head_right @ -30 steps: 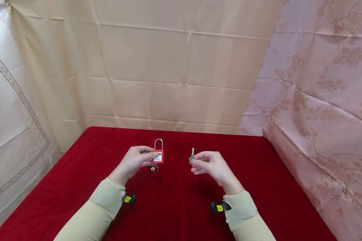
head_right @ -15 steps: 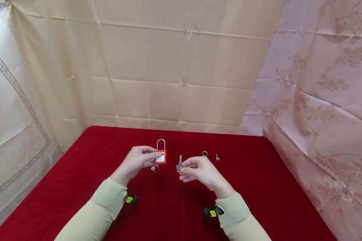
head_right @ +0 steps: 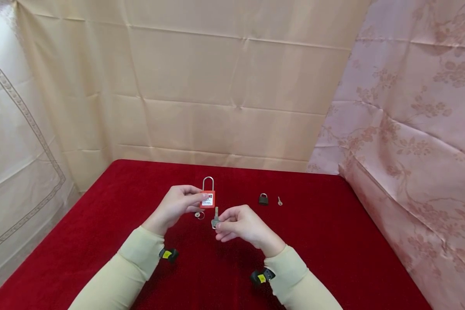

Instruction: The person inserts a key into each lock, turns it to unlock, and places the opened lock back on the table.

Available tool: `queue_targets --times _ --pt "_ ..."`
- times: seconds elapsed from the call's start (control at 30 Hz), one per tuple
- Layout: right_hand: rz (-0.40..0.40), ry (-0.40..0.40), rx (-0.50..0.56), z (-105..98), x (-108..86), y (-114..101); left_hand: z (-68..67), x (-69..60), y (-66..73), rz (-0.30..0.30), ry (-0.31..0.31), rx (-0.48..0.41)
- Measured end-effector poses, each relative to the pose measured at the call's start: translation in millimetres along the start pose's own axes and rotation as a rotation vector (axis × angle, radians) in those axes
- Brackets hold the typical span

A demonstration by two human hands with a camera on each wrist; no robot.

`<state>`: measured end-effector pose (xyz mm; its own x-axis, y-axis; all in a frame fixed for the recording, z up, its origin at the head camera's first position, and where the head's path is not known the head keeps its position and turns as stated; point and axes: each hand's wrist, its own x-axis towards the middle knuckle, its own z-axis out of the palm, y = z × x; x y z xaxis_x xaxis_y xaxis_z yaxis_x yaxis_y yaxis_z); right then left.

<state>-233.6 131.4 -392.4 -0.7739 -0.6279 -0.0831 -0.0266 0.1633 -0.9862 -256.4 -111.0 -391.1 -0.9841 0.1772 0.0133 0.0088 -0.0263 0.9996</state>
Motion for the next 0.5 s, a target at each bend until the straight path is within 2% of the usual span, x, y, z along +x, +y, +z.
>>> queue_targets --times 0.3,0.5 --pt "0.042 -0.065 0.080 19.3 5.0 3.1 0.3 0.7 0.2 0.006 0.018 -0.017" --pt "0.067 -0.072 0.109 23.2 4.7 6.5 1.9 0.6 0.2 0.009 0.011 -0.030"
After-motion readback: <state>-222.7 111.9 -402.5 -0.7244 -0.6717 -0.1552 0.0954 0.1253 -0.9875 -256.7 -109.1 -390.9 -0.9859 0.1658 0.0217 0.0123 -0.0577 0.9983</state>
